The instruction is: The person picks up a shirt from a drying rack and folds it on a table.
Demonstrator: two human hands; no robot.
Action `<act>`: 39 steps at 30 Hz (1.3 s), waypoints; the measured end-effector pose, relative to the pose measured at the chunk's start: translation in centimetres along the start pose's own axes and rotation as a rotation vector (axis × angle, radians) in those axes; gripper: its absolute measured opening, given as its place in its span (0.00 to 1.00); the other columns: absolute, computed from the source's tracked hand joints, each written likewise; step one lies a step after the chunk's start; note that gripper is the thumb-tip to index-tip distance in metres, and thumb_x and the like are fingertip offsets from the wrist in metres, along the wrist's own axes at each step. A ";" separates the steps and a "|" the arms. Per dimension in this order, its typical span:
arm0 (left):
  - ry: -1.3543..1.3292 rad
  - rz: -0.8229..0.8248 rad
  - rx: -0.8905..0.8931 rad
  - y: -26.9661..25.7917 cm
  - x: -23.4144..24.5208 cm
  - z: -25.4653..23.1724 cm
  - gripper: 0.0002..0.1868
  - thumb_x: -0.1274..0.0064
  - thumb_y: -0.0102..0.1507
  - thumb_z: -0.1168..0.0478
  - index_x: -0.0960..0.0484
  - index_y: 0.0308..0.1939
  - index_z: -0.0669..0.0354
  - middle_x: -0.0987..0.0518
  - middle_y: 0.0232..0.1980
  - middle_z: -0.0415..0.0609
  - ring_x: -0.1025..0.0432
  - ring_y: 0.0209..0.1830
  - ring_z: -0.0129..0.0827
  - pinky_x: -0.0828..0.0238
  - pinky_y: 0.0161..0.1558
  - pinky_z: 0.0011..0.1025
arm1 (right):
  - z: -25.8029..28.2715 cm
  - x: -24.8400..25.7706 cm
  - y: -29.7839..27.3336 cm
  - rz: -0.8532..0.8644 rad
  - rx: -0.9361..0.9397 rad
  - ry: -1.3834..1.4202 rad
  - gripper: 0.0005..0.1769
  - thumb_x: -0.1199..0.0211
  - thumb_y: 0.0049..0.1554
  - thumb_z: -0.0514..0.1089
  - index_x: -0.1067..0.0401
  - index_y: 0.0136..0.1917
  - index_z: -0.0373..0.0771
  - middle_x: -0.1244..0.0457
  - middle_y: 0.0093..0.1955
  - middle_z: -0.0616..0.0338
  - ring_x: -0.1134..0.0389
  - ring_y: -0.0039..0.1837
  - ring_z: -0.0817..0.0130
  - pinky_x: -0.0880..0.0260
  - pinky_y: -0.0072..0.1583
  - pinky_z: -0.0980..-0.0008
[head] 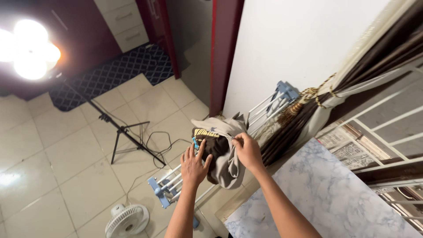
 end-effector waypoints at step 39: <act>-2.345 0.290 0.211 2.0 10.5 -20.3 0.12 0.57 0.73 0.59 0.26 0.59 0.56 0.21 0.52 0.46 0.24 0.51 0.33 0.23 0.54 0.34 | -5.2 10.9 -4.7 -0.111 0.042 0.326 0.50 0.31 0.51 0.33 0.51 0.81 0.32 0.46 0.74 0.50 0.45 0.71 0.61 0.41 0.66 0.66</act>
Point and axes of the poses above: each hand's wrist, its own y-axis towards the middle knuckle, its own x-axis out of the back of the hand, z = x × y, the point moved 4 cm from there along y, towards the middle knuckle
